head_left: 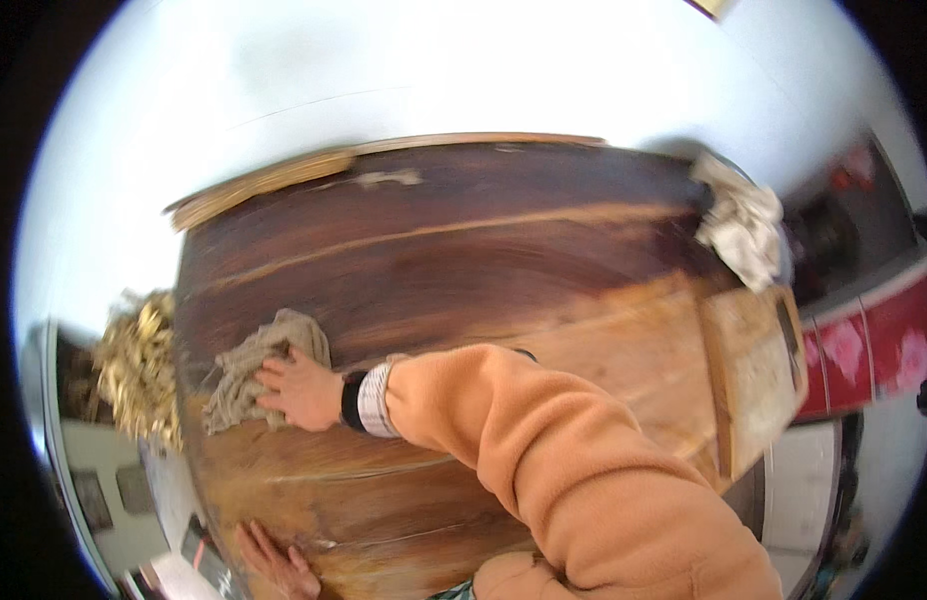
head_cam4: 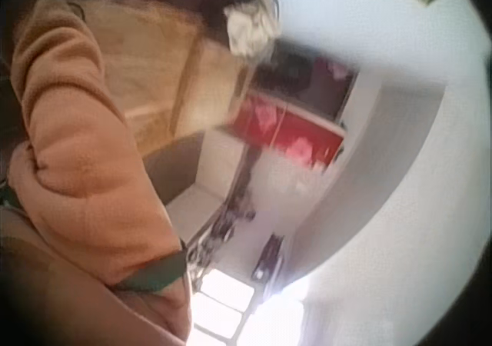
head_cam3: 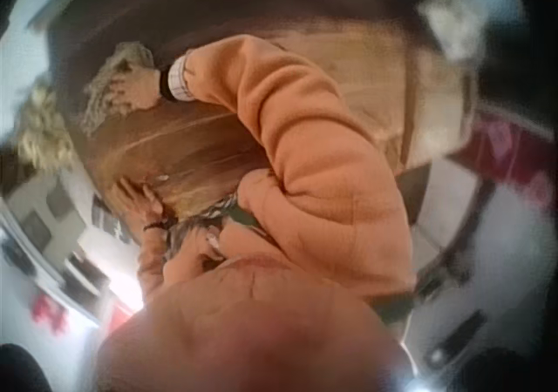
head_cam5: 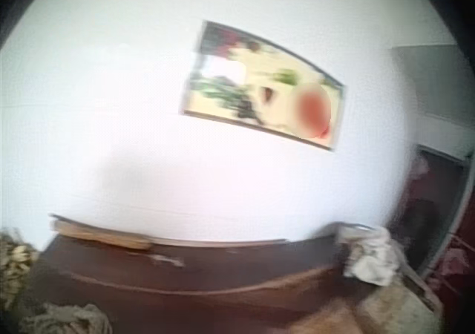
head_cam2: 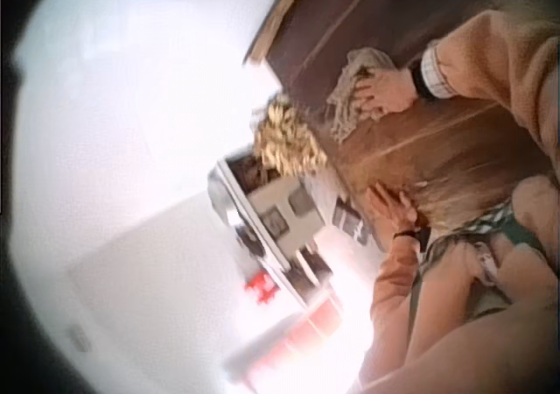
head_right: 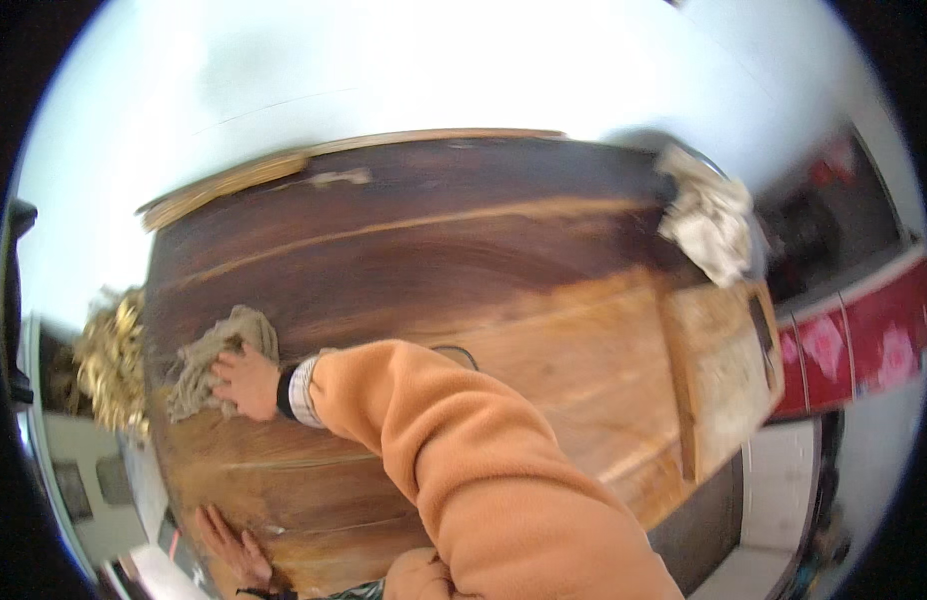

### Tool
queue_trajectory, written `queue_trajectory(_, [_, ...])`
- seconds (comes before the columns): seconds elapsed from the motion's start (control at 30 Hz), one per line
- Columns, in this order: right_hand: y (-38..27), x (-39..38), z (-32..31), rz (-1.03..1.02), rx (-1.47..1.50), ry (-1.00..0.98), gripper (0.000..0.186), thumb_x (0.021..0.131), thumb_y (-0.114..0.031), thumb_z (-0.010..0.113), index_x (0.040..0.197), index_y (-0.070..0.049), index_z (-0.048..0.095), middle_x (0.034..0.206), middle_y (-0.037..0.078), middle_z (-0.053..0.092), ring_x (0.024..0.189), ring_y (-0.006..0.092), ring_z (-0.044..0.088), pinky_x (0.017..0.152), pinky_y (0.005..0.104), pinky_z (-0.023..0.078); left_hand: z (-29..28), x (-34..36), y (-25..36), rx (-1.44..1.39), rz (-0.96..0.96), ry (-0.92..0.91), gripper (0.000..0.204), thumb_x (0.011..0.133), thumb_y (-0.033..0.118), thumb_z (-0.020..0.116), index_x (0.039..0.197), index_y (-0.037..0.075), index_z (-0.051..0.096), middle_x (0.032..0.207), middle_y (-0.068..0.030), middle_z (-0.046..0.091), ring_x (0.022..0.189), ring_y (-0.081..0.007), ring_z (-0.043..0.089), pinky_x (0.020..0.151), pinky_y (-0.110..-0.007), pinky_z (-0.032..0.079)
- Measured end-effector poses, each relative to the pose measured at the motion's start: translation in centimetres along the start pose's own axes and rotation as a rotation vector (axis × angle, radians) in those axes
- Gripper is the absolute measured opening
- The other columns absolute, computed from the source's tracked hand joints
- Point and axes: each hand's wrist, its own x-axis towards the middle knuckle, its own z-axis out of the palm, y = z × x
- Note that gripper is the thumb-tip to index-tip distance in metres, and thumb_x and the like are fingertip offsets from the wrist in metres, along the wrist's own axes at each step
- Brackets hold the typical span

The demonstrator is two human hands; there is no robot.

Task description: The person wipes a cloth under running water, then uses it to clean a large wok lid, the stove countertop, a wooden table, and an electric hot plate. The person moves thermos flasks and a ladle to access areas and places a bowl of food on the counter.

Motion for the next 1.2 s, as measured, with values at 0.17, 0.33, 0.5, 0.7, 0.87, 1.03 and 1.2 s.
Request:
queue_trajectory(0.17, [14.7,-16.3,-6.0,0.543,-0.104,0.194,0.056,0.087,-0.039,0.055,0.139,-0.019,0.045,0.151,0.016,0.032,0.141,0.035,0.023,0.105,0.0645,0.024,-2.1,0.4,2.0,0.257,0.056,-0.029,0.065,0.094,0.035,0.05,0.148,0.004,0.029,0.15,-0.0236,0.029,0.138,-0.0392,0.028,0.115,-0.048,0.022])
queue_trajectory(0.33, [20.5,-34.6,-11.1,1.185,-0.112,0.251,0.065,0.09,-0.055,0.045,0.144,-0.019,0.038,0.154,0.018,0.024,0.142,0.0367,0.021,0.11,0.0614,0.019,-2.3,0.5,2.2,0.268,0.039,-0.07,0.063,0.096,0.033,0.047,0.148,0.003,0.028,0.15,-0.0235,0.028,0.139,-0.0388,0.027,0.115,-0.047,0.021])
queue_trajectory(0.5, [15.9,-48.2,-11.9,1.857,-0.042,0.19,0.072,0.093,-0.057,0.037,0.153,-0.02,0.019,0.159,0.015,0.01,0.146,0.0351,0.009,0.11,0.0634,0.016,0.5,0.4,0.5,0.116,0.025,0.064,0.061,0.097,0.036,0.043,0.147,0.005,0.029,0.153,-0.0205,0.025,0.141,-0.0371,0.022,0.115,-0.049,0.019])
queue_trajectory(0.7, [6.8,-42.0,-5.4,1.595,-0.095,0.217,0.064,0.095,-0.043,0.039,0.151,-0.017,0.024,0.158,0.017,0.011,0.145,0.0372,0.01,0.111,0.0623,0.014,4.5,-0.4,-2.3,0.053,-0.091,0.061,0.061,0.098,0.037,0.041,0.15,0.009,0.026,0.156,-0.0169,0.02,0.144,-0.0344,0.018,0.115,-0.048,0.015])
queue_trajectory(0.87, [-6.6,-34.6,0.2,1.168,-0.105,0.277,0.06,0.082,-0.032,0.058,0.139,-0.014,0.045,0.144,0.02,0.038,0.137,0.0398,0.025,0.101,0.0672,0.028,4.6,-0.4,-1.8,0.05,-0.114,0.066,0.06,0.099,0.036,0.041,0.151,0.014,0.022,0.157,-0.0141,0.018,0.145,-0.0312,0.016,0.115,-0.047,0.015])
queue_trajectory(1.03, [-20.0,-36.3,4.8,0.862,-0.014,0.202,0.057,0.077,-0.017,0.063,0.133,-0.016,0.049,0.146,0.015,0.036,0.132,0.0366,0.032,0.095,0.0556,0.039,1.6,0.2,-0.2,0.012,-0.129,0.048,0.064,0.095,0.03,0.053,0.15,0.013,0.025,0.15,-0.0195,0.029,0.137,-0.0361,0.03,0.11,-0.049,0.026])
queue_trajectory(1.2, [-24.7,-48.8,7.0,0.765,0.078,0.284,0.045,0.074,-0.011,0.063,0.118,-0.016,0.056,0.133,0.011,0.046,0.121,0.0328,0.043,0.091,0.0441,0.045,-3.0,-4.5,7.9,-0.74,0.253,0.202,0.065,0.091,0.01,0.056,0.149,0.01,0.025,0.148,-0.0181,0.032,0.13,-0.0322,0.04,0.107,-0.045,0.032])
